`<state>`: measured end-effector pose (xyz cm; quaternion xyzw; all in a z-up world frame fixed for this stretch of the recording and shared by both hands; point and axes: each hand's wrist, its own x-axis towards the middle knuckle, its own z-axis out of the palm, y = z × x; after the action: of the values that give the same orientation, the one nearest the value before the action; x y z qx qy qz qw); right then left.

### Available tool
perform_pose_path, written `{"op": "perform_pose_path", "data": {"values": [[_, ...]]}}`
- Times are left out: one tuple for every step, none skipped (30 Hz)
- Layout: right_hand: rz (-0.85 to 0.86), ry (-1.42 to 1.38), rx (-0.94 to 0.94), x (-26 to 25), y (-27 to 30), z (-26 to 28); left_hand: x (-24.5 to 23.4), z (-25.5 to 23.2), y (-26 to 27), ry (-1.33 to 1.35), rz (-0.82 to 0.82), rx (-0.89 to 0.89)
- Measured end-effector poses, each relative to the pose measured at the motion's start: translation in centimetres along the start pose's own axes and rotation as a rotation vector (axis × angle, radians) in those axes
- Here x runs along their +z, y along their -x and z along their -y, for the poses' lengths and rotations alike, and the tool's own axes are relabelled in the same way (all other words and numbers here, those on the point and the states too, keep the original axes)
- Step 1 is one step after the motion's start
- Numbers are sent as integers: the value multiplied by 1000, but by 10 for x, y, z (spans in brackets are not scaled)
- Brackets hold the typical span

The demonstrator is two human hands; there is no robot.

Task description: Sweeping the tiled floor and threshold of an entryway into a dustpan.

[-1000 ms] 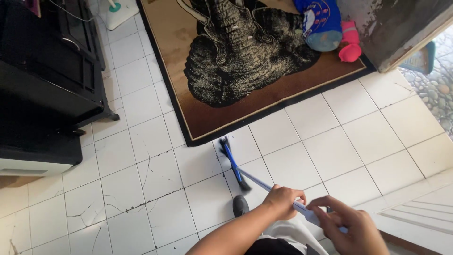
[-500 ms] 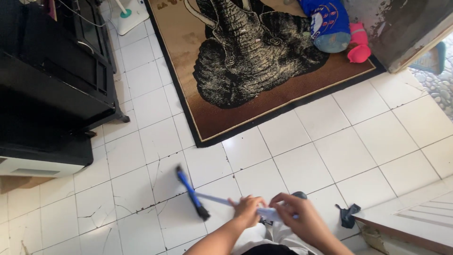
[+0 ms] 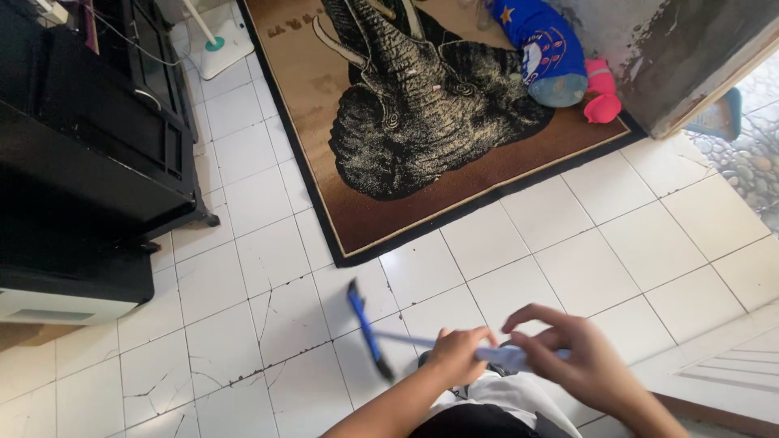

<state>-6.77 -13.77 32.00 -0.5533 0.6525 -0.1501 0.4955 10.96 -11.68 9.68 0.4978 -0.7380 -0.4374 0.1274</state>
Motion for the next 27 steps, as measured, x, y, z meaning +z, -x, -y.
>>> {"op": "perform_pose_path", "data": {"values": [[126,-67,-41,14,-12,-15,13,26,7,-7,29,-61],[253,-134,-81,25,-25,-33,29,51,11,-13,60,-123],[248,-132,-82,42,-30,-48,32,60,13,-13,59,-118],[266,-98,-172,60,-36,-63,35,70,16,-30,145,-280],[284,-64,-262,79,-42,-77,38,80,18,-49,229,-443],[286,-60,-261,68,-37,-66,35,69,18,-45,228,-443],[226,-34,-171,57,-32,-54,31,58,16,-61,160,-396],[167,-11,-82,49,-29,-39,24,50,16,-80,93,-350],[169,-11,-82,36,-23,-25,20,34,4,-79,92,-352],[128,22,-40,26,-13,-14,18,18,-4,-25,-12,-215],[87,55,1,15,-3,-3,18,3,-11,28,-116,-77],[88,54,11,17,0,-4,14,-5,-21,34,-107,-79],[25,109,-3,19,3,-4,10,-13,-31,97,-87,-42],[-44,165,-18,19,6,-5,6,-23,-43,159,-69,2],[-48,167,-10,26,6,-17,8,-19,-52,164,-62,7],[-47,101,-248,32,6,-29,10,-17,-62,143,-55,69],[-54,35,-487,39,7,-41,13,-15,-71,122,-49,132],[-62,37,-483,34,10,-40,8,-27,-70,124,-45,139],[-11,56,-412,30,15,-39,2,-38,-68,74,-35,185],[44,70,-342,27,19,-36,-6,-48,-64,22,-26,224],[42,68,-339,14,26,-29,-1,-50,-60,22,-21,226],[-63,89,-204,1,32,-22,2,-52,-58,8,-4,247],[-166,107,-68,-13,38,-16,6,-54,-57,-7,13,269],[-180,101,-64,-17,37,-19,10,-49,-49,-12,21,280],[-156,56,-112,-21,36,-23,14,-45,-41,-5,119,200],[-128,12,-166,-24,34,-27,17,-38,-34,0,212,116],[-138,8,-167,-14,23,-39,27,-18,-32,-7,215,124]]}}
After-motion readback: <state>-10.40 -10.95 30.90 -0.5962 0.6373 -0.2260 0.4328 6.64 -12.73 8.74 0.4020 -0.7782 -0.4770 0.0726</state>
